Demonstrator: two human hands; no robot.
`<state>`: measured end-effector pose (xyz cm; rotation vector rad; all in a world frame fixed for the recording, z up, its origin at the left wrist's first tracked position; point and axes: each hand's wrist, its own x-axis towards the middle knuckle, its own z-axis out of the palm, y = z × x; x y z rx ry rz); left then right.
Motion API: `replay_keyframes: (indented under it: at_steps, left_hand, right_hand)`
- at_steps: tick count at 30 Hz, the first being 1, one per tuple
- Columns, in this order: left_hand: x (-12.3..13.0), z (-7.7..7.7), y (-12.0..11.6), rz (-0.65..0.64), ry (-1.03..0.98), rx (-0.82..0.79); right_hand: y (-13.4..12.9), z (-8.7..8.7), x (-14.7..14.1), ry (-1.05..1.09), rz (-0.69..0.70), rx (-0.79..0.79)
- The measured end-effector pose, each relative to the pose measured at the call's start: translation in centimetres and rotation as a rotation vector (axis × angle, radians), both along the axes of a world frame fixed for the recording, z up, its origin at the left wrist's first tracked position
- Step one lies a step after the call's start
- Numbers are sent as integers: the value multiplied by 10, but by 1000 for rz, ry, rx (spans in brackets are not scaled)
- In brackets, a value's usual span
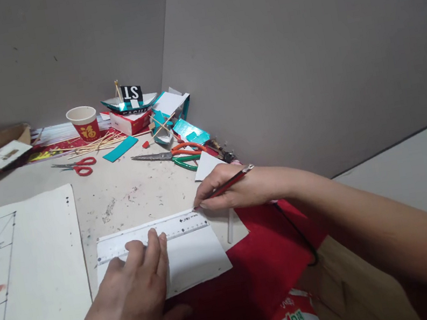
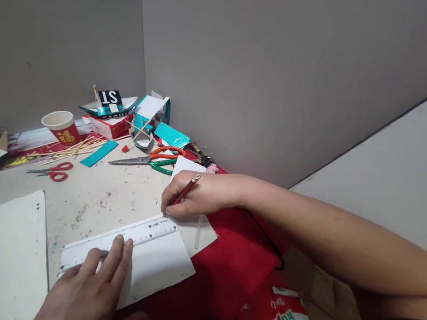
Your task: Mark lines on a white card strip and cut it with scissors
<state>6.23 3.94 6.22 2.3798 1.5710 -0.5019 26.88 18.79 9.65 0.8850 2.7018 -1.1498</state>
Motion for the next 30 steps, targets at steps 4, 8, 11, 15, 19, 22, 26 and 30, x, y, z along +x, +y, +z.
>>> replay_keyframes:
  at_steps: [4,8,11,15,19,22,26,30]
  left_hand:
    - [-2,-1,0,-6,1,9]
    - [-2,-2,-1,-14,3,21]
    - [-1,-3,-1,-12,7,26]
    - [-2,-3,-1,-9,3,33]
    - [-3,-6,-3,-9,-18,33]
    - [-5,-9,-4,-6,-20,43]
    - [-6,-10,-5,-15,-28,90]
    - [-8,-11,-7,-46,-19,123]
  right_hand:
    - [0,0,5,-36,-30,3]
    - [-1,2,10,-32,-36,9]
    - [-2,3,11,-22,-45,12]
    - [-3,3,14,-36,-67,-1]
    - [-4,2,20,-18,-71,15]
    - [-7,1,28,82,-110,82]
    - [-17,-5,38,280,-286,71]
    - [-32,-21,43,403,-383,89]
